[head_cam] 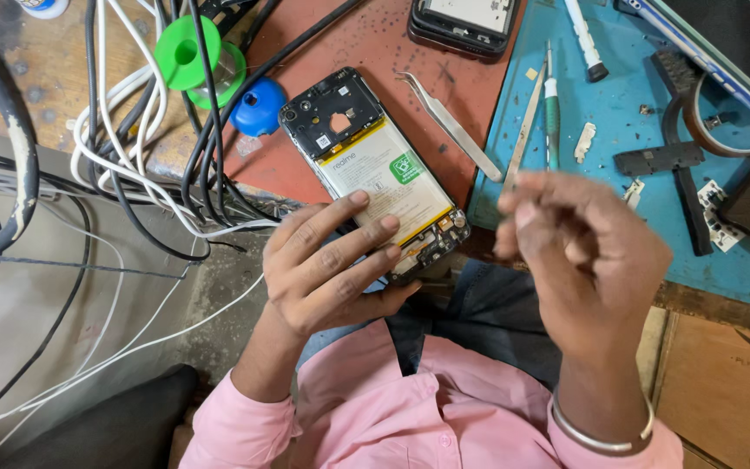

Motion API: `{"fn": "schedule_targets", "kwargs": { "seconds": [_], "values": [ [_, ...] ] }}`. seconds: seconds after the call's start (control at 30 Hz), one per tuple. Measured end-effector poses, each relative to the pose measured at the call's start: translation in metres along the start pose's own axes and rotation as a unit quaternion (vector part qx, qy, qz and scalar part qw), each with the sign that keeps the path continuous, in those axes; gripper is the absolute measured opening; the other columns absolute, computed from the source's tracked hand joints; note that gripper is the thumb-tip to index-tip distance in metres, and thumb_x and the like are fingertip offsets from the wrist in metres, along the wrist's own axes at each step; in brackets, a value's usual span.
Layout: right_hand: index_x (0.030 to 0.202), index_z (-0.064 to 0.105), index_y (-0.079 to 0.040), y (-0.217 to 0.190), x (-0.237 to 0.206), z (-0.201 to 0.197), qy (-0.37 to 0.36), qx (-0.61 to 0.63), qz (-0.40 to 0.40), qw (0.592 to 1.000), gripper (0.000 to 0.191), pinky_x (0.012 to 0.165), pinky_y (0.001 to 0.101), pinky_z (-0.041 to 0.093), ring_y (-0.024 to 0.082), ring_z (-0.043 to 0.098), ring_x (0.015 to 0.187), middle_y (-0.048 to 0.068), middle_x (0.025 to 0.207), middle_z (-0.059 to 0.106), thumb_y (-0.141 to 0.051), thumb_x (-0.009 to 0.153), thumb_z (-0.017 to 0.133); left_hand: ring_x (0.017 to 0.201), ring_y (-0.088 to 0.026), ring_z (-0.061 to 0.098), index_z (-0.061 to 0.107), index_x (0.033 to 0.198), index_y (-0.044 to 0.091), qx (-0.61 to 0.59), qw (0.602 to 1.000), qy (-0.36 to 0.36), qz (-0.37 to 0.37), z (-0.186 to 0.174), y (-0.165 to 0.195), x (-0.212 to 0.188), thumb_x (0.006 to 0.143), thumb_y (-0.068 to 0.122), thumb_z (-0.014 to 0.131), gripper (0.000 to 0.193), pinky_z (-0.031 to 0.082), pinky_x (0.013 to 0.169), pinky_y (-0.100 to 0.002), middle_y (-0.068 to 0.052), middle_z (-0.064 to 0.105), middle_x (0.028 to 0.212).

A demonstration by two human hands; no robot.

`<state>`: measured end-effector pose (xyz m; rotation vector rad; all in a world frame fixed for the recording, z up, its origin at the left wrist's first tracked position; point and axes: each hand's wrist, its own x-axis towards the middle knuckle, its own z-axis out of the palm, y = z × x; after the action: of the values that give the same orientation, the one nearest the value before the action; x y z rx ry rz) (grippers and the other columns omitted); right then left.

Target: The person pries the battery out of an opened smartphone using a metal pry tool, then uses a screwdriver to work on the phone's back cover and internal components on the workbench. They handle the phone body, battery, and a small removed part while seated at the repair bench.

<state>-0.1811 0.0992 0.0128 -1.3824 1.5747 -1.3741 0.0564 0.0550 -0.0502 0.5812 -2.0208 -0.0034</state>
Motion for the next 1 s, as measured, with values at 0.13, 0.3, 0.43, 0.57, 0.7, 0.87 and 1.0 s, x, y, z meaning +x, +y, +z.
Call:
{"fn": "schedule_targets", "kwargs": {
  "seconds": [0.13,0.3,0.43,0.57,0.7,0.87,1.0],
  "values": [
    [0.121,0.065,0.010,0.010,-0.037,0.005,-0.082,0.193,0.203,0.956,0.030,0.066,0.0328,0.069,0.019,0.075,0.076,0.018,0.099,0.075,-0.007,0.097,0.060,0.112,-0.039,0.071,0.071,0.100,0.003,-0.063,0.996,0.060,-0.035,0.005,0.009,-0.012,0.081,0.022,0.094,0.036,0.062,0.095,-0.046,-0.014,0.073,0.111],
    [0.131,0.060,0.013,0.020,-0.043,0.021,-0.098,0.400,0.300,0.861,0.041,0.068,0.0366,0.067,0.024,0.076,0.078,0.020,0.102,0.075,-0.013,0.099,0.058,0.110,-0.039,0.072,0.070,0.097,0.003,-0.098,0.987,0.078,-0.100,-0.001,0.025,-0.020,0.081,0.020,0.090,0.031,0.063,0.097,-0.048,-0.013,0.074,0.106],
    [0.132,0.060,0.015,0.015,-0.035,0.022,-0.143,0.399,0.306,0.852,0.043,0.068,0.0347,0.065,0.024,0.075,0.077,0.019,0.103,0.074,-0.013,0.100,0.062,0.112,-0.037,0.069,0.067,0.098,0.005,-0.108,0.983,0.100,-0.106,0.009,0.034,-0.008,0.081,0.030,0.086,0.035,0.061,0.098,-0.048,-0.013,0.071,0.111],
    [0.135,0.060,0.015,0.005,-0.032,0.018,-0.147,0.402,0.269,0.863,0.043,0.072,0.0331,0.065,0.022,0.075,0.082,0.018,0.105,0.075,-0.014,0.103,0.061,0.142,-0.027,0.046,0.047,0.145,0.009,-0.241,0.895,0.317,-0.199,0.026,0.043,0.018,0.098,0.058,0.070,0.072,0.049,0.113,-0.044,-0.013,0.042,0.155],
    [0.135,0.059,0.018,0.002,-0.031,0.012,-0.138,0.422,0.233,0.865,0.042,0.075,0.0346,0.065,0.025,0.075,0.084,0.019,0.107,0.073,-0.011,0.105,0.063,0.149,-0.028,0.043,0.013,0.165,0.012,-0.410,0.760,0.266,-0.428,0.004,0.055,0.045,0.111,0.040,0.058,0.076,0.041,0.121,-0.046,-0.016,0.030,0.165],
    [0.144,0.054,0.014,-0.001,-0.030,0.009,-0.142,0.469,0.202,0.848,0.047,0.082,0.0336,0.063,0.024,0.073,0.091,0.020,0.116,0.072,-0.013,0.107,0.063,0.137,-0.033,0.057,0.023,0.163,0.008,-0.579,0.633,0.192,-0.477,0.020,0.044,0.080,0.097,0.033,0.063,0.081,0.052,0.104,-0.050,-0.021,0.046,0.156],
    [0.140,0.055,0.013,0.000,-0.024,0.015,-0.111,0.429,0.222,0.869,0.047,0.077,0.0354,0.065,0.028,0.075,0.088,0.021,0.112,0.072,-0.013,0.103,0.063,0.117,-0.036,0.065,0.036,0.157,-0.003,-0.639,0.575,0.160,-0.485,0.019,0.043,0.100,0.086,0.019,0.063,0.080,0.056,0.097,-0.050,-0.024,0.059,0.140]
  ]
}}
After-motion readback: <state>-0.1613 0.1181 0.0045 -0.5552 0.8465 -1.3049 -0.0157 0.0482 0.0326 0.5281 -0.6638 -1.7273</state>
